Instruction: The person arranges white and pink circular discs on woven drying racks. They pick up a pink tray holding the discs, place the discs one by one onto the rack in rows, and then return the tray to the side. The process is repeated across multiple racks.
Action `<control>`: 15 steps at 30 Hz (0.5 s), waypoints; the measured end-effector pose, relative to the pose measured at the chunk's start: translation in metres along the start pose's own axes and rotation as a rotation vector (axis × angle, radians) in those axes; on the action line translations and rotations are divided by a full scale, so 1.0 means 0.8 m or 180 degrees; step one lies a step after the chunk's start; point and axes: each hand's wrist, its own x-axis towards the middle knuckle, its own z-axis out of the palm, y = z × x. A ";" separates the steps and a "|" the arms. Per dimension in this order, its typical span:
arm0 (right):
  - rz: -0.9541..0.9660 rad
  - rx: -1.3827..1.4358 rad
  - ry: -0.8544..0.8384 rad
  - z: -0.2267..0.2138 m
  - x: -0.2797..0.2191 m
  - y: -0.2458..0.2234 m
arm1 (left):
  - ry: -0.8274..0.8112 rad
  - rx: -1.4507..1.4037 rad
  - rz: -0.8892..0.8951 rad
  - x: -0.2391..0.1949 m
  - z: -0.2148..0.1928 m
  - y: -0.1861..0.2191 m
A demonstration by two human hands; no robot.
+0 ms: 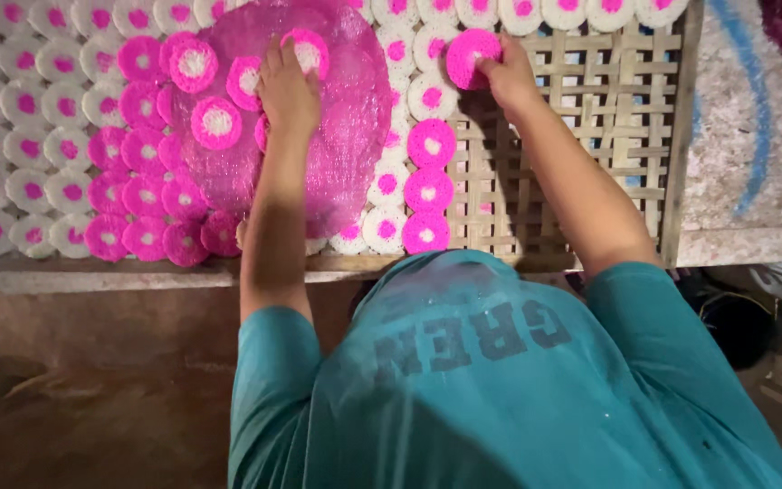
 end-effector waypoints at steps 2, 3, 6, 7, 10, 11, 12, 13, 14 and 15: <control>-0.0407 -0.1065 0.0271 -0.007 0.013 0.002 | -0.0687 0.0125 -0.0397 0.028 0.016 -0.017; -0.0574 -0.1371 0.0396 -0.007 0.016 -0.002 | -0.0668 0.0050 -0.0414 0.040 0.017 -0.022; -0.1048 -0.2057 0.0705 -0.003 0.011 -0.021 | -0.0744 -0.0358 -0.0673 0.055 -0.001 -0.019; -0.1191 -0.2132 0.0764 -0.001 0.005 -0.029 | -0.0860 -0.0619 -0.0892 0.053 -0.012 -0.013; -0.1750 -0.2650 0.1257 0.016 -0.009 -0.053 | -0.0936 -0.1326 -0.0823 0.040 -0.045 0.031; -0.1945 -0.2886 0.1486 0.022 -0.013 -0.059 | -0.0929 -0.1555 -0.0664 0.034 -0.053 0.054; -0.0913 -0.1641 0.0780 0.033 -0.019 -0.061 | -0.0864 -0.1668 -0.0358 0.024 -0.057 0.078; 0.0090 -0.0367 0.0058 0.043 -0.027 -0.059 | -0.0808 -0.1783 -0.0065 0.012 -0.055 0.102; 0.0924 0.1244 -0.0438 0.052 -0.035 -0.055 | -0.1057 -0.1833 0.0031 0.002 -0.049 0.126; 0.1718 0.2882 -0.0941 0.058 -0.045 -0.047 | -0.1300 -0.1871 0.0121 -0.009 -0.044 0.142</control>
